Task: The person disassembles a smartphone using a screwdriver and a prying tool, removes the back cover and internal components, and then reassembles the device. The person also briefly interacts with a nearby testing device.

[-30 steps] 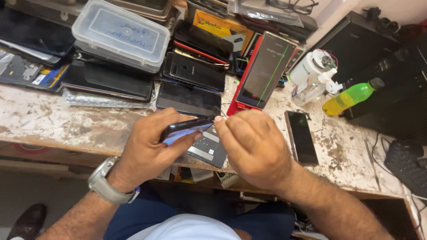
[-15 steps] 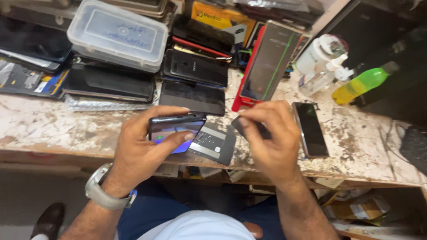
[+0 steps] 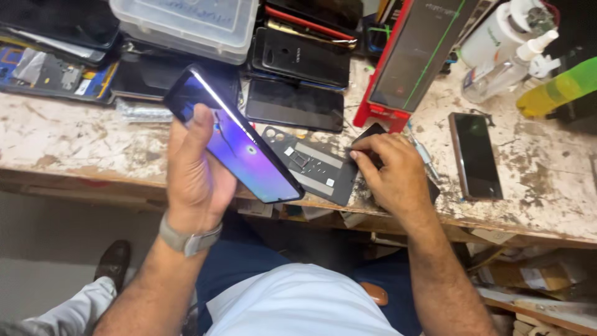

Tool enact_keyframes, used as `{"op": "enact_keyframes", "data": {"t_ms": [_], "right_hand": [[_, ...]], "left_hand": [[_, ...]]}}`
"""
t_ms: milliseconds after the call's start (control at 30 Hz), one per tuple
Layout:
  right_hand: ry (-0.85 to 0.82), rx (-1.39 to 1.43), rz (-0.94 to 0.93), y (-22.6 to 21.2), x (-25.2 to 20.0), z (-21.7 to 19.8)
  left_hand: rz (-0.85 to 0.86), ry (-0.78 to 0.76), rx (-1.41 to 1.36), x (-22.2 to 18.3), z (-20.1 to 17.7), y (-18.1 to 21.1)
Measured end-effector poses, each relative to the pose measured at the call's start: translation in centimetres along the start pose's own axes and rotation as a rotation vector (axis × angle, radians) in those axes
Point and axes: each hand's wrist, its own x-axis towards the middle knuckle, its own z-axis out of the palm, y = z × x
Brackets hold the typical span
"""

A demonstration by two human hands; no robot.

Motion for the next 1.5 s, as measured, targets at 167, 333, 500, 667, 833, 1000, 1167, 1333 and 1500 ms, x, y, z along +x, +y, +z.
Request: {"op": "enact_keyframes", "data": {"t_ms": [167, 333, 500, 667, 833, 1000, 1167, 1333, 1500], "right_hand": [[-0.058, -0.059, -0.005, -0.3, 0.6, 0.4], [0.016, 0.186, -0.004, -3.4, 0.1, -0.8], [-0.132, 0.579, -0.014, -7.3, -2.2, -1.7], [-0.156, 0.483, -0.048, -8.8, -2.0, -1.6], [-0.157, 0.463, -0.046, -8.8, -1.9, -1.7], [-0.145, 0.464, -0.049, -8.6, -1.8, -1.6], [-0.063, 0.382, -0.059, -8.6, -1.8, -1.0], [0.040, 0.265, -0.153, -8.8, -1.8, -0.5], [0.144, 0.246, -0.183, -9.8, -1.5, -1.0]], "left_hand": [[-0.082, 0.041, -0.127, 0.2, 0.5, -0.8], [-0.069, -0.006, -0.106, 0.2, 0.7, -1.2], [-0.029, -0.068, -0.043, -0.4, 0.6, -2.1], [0.047, -0.035, 0.054, -1.0, 0.8, -2.4], [0.098, -0.007, 0.130, -1.4, 1.0, -2.5], [0.124, -0.011, 0.135, -1.5, 1.4, -2.5], [0.148, -0.032, 0.172, -1.7, 1.5, -2.7], [0.166, -0.055, 0.228, -2.1, 1.6, -2.9], [0.127, -0.155, 0.407, -3.2, 2.2, -2.5]]}}
